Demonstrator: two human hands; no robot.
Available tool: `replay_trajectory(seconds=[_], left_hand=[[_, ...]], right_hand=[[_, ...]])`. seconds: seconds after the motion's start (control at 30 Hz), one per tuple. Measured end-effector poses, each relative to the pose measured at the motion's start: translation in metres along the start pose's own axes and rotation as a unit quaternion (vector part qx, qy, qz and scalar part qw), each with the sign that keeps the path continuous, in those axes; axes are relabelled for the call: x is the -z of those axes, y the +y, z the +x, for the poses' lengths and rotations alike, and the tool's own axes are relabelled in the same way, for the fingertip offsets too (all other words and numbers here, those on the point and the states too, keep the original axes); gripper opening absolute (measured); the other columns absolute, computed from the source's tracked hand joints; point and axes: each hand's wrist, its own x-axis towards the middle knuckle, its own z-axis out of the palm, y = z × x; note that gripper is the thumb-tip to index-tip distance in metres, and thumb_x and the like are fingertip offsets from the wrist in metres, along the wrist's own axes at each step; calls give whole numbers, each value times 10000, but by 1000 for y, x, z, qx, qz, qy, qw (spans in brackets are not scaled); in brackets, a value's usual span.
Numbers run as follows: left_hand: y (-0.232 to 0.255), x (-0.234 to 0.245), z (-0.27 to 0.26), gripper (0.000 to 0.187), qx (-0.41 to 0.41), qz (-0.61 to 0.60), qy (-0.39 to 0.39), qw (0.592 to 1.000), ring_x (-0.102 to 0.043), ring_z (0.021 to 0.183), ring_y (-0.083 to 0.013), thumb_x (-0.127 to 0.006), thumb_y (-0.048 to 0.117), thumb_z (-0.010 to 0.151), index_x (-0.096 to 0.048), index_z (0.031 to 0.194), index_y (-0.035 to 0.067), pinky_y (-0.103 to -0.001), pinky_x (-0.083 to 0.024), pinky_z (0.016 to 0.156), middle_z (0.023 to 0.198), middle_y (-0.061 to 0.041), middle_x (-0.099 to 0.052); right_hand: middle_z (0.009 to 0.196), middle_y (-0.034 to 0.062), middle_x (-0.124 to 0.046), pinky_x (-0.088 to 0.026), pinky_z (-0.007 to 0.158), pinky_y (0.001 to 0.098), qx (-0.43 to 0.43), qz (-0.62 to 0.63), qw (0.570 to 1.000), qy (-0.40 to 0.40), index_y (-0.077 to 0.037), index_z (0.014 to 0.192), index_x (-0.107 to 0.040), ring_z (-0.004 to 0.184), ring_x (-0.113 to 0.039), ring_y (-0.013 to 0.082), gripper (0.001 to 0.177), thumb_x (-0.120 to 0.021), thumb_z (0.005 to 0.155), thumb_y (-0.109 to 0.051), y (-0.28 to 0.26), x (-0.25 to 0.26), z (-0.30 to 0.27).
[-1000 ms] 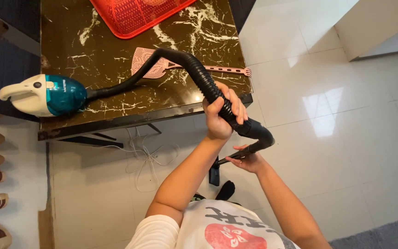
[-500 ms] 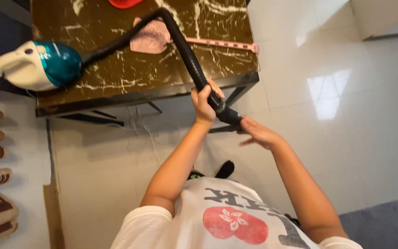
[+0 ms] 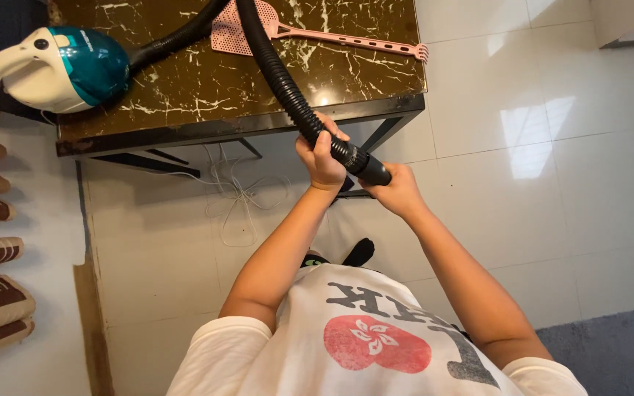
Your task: Assemble the components of a small vacuum cleaner and reposition dining chairs.
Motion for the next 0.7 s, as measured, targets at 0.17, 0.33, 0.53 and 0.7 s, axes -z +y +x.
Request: replay_trajectory(seconds=[0.17, 0.33, 0.53, 0.7], left_hand=[[-8, 9, 9, 303, 61, -37, -7, 997, -552, 730, -177, -578, 296, 945, -552, 953, -6, -338, -540, 688, 840, -95, -550], [-11, 10, 11, 354, 142, -90, -30, 985, -558, 687, -196, -547, 346, 975, -543, 909, -2, -344, -536, 654, 794, -105, -548], [-5, -9, 10, 341, 127, -93, -13, 987, -554, 697, -196, -533, 335, 968, -543, 914, -1, -345, -524, 663, 804, -91, -538], [-7, -18, 14, 346, 143, -128, 14, 981, -558, 669, -212, -505, 340, 1005, -534, 903, 10, -337, -503, 656, 773, -100, -541]], right_hand=[[628, -13, -598, -460, 542, 288, -20, -16, 1000, 0, 9, 775, -680, 589, -526, 70, 178, -808, 775, -116, 6, 6, 2], [618, 1, -629, -486, 554, 282, 7, -54, 998, -34, -3, 788, -711, 601, -548, 61, 148, -803, 709, -87, -4, 19, -1], [619, 25, -628, -491, 559, 296, -28, -74, 996, -42, 9, 795, -720, 587, -560, 80, 181, -823, 689, -96, -5, 29, -1], [646, -31, -643, -485, 543, 273, -44, 5, 996, -72, -32, 812, -734, 585, -582, 60, 137, -802, 707, -89, -13, 35, -1]])
